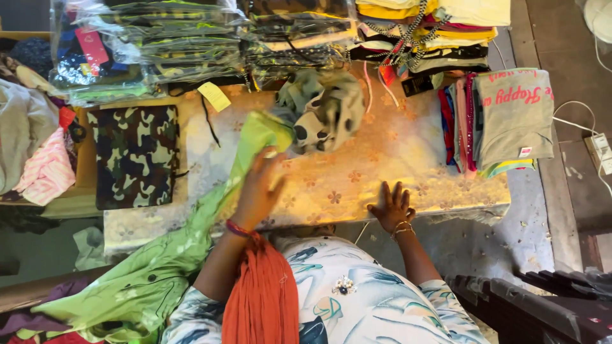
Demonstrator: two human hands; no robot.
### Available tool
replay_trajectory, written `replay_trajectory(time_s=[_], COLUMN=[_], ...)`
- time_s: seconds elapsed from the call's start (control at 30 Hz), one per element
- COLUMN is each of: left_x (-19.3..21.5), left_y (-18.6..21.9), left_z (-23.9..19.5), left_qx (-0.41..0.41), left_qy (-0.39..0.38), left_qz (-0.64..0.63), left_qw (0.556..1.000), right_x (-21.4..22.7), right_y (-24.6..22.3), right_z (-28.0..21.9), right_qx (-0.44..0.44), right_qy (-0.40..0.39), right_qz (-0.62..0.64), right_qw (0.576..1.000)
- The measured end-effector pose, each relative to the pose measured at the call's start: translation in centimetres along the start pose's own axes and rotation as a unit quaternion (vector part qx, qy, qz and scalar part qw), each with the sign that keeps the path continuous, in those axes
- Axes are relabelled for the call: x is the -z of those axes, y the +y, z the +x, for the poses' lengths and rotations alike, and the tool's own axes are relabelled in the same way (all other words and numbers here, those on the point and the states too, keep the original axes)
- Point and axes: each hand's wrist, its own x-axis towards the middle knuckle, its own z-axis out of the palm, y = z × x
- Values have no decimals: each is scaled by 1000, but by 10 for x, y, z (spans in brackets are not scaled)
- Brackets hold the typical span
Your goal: The person folds a gray t-shirt with text on a table, then folds a white t-shirt with black polka dots. The person places the folded shirts on the table and picks up a green t-shirt to begin folding it.
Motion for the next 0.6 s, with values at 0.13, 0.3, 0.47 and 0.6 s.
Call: replay_trajectory(time_s=[0.13, 0.3, 0.47, 0.6], left_x=[-2, 2, 54, 168], left_y=[-123, -202, -266, -209], left_z=[-70, -167, -228, -295], left_qx=[106, 326, 379, 250], left_qy=[132, 192, 415, 596], left_qz=[300, 412, 256, 247], left_qw=[939, 829, 786, 722], right_x=[-2, -2, 40, 66], right_y=[-1, -16, -86, -142], right_z=[-2, 5, 4, 12], right_qx=[14, 78, 375, 413], right_qy=[4, 124, 195, 169], right_qz=[15, 15, 159, 214], right_qw=[1000, 989, 892, 869])
